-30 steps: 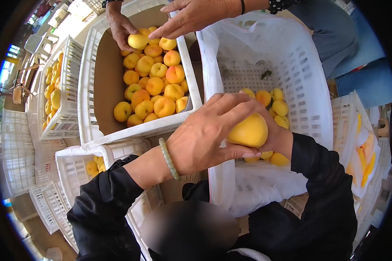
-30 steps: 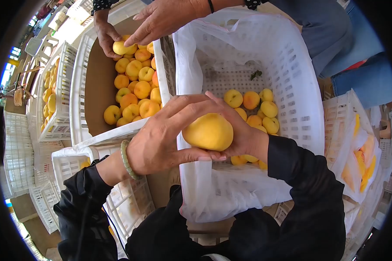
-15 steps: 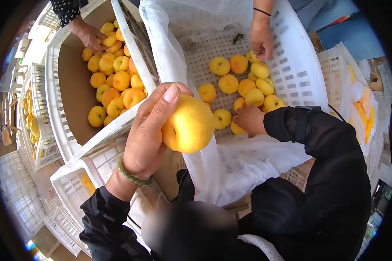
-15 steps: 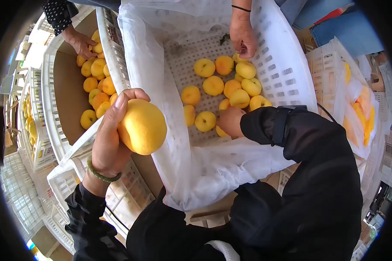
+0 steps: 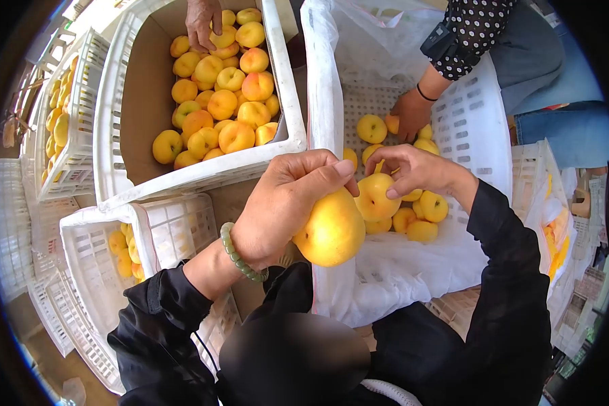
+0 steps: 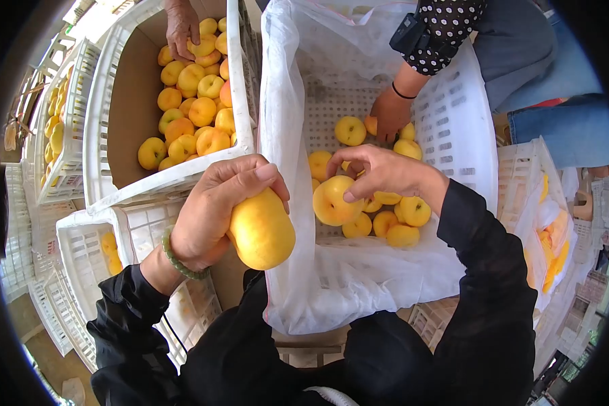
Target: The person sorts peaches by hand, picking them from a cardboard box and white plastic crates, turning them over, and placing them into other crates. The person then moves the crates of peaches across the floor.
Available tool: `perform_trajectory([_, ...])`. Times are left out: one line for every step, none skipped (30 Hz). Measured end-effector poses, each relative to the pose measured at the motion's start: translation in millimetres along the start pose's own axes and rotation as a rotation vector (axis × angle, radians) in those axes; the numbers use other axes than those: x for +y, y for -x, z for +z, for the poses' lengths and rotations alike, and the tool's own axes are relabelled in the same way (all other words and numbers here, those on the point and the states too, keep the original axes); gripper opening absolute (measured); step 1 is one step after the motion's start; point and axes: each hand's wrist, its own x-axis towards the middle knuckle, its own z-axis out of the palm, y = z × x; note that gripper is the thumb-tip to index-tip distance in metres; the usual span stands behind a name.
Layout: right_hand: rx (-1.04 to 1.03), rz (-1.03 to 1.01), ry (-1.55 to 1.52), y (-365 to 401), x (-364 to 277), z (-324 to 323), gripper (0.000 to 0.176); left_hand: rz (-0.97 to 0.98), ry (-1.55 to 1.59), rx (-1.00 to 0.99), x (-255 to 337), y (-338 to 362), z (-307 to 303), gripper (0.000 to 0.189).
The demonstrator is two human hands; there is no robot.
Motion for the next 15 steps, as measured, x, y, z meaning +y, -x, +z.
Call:
perform_trajectory([-0.067, -0.180, -0.310, 9, -18, 0, 0.052, -0.014, -0.012, 0.010, 1, 2, -3, 0.034])
perform_trajectory([-0.111, -0.272, -0.364, 16, -31, -3, 0.058, 0.024, -0.033, 0.012, 0, 3, -5, 0.037])
perform_trajectory([-0.125, -0.329, -0.385, 23, -43, -4, 0.058, -0.005, -0.030, -0.014, 3, 7, -9, 0.037])
perform_trajectory([-0.131, -0.384, -0.409, 31, -54, -6, 0.058, -0.037, -0.028, -0.050, 5, 9, -13, 0.037])
perform_trajectory([-0.120, -0.394, -0.391, 38, -62, -5, 0.058, -0.016, -0.036, -0.058, 4, 8, -15, 0.037])
perform_trajectory([-0.106, -0.382, -0.428, 42, -70, -1, 0.055, 0.067, -0.107, -0.071, 2, 7, -15, 0.038])
perform_trajectory([-0.098, -0.368, -0.471, 44, -75, 3, 0.052, 0.144, -0.177, -0.080, 2, 6, -15, 0.041])
perform_trajectory([-0.096, -0.376, -0.468, 42, -77, 8, 0.052, 0.149, -0.184, -0.080, 3, 7, -14, 0.041])
perform_trajectory([-0.092, -0.338, -0.514, 37, -79, 13, 0.047, 0.089, -0.133, -0.132, 8, 11, -10, 0.045])
perform_trajectory([-0.096, -0.301, -0.562, 33, -80, 18, 0.043, 0.025, -0.082, -0.176, 11, 13, -7, 0.050])
perform_trajectory([-0.106, -0.292, -0.579, 29, -81, 23, 0.040, -0.045, -0.086, -0.184, 12, 14, -7, 0.056])
perform_trajectory([-0.124, -0.301, -0.580, 26, -82, 28, 0.040, -0.049, -0.092, -0.165, 11, 15, -8, 0.056])
perform_trajectory([-0.076, -0.283, -0.531, 26, -84, 30, 0.045, -0.088, -0.060, -0.164, 10, 15, -9, 0.056])
perform_trajectory([-0.025, -0.267, -0.481, 27, -86, 32, 0.050, -0.125, -0.029, -0.166, 10, 14, -10, 0.055])
perform_trajectory([-0.002, -0.260, -0.477, 28, -93, 37, 0.055, -0.113, 0.030, -0.176, 10, 15, -10, 0.055])
